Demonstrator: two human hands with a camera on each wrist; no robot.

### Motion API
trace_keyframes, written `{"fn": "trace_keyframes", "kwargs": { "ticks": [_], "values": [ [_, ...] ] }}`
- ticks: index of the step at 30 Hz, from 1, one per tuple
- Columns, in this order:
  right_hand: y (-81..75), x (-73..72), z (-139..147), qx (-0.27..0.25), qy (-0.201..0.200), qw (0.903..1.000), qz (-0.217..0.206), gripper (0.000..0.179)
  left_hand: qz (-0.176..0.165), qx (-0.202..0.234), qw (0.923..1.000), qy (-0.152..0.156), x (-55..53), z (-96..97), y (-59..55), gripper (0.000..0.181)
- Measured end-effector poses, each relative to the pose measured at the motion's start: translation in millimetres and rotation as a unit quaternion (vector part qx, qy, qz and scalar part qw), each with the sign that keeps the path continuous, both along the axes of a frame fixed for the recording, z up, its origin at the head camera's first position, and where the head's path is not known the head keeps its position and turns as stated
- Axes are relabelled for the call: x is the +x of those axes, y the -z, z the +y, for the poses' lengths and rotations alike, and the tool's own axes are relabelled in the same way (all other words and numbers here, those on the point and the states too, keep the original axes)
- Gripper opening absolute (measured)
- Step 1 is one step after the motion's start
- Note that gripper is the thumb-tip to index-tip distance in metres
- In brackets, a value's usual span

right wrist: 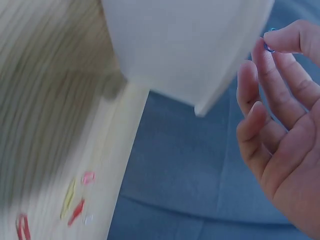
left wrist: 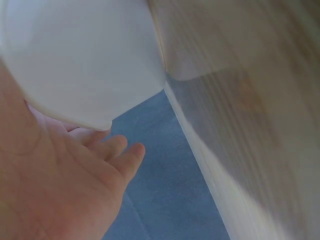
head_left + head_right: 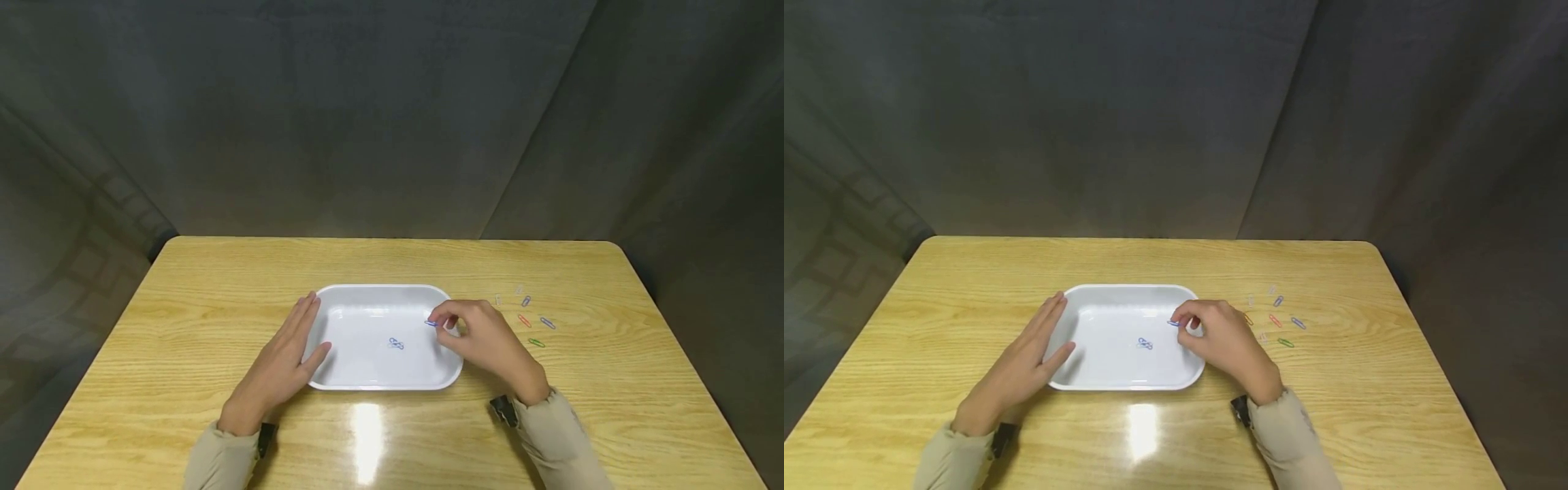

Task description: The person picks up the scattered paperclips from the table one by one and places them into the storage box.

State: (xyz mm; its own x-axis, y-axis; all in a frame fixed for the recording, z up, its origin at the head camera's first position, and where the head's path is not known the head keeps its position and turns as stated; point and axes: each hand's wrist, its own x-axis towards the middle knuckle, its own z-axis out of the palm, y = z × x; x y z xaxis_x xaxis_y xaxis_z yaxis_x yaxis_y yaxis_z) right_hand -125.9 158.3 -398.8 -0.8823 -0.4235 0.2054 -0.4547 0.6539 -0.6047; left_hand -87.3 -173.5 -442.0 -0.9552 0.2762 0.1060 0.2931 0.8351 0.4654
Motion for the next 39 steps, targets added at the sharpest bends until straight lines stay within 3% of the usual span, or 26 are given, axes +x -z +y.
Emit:
{"fn": "trace_keyframes", "kwargs": {
  "ticks": [15,39],
  "values": [
    [3.6,-7.5,-29.1,0.015,-0.029,0.9995,0.0,0.017,-0.007,-0.001,1.0,-0.002,1.0,1.8,-1.4,0.077],
    [21.9,-16.0,-64.7,0.061,-0.058,0.9961,-0.025,0.016,-0.01,0.001,0.9999,-0.005,1.6,1.7,0.4,0.077]
  ]
}}
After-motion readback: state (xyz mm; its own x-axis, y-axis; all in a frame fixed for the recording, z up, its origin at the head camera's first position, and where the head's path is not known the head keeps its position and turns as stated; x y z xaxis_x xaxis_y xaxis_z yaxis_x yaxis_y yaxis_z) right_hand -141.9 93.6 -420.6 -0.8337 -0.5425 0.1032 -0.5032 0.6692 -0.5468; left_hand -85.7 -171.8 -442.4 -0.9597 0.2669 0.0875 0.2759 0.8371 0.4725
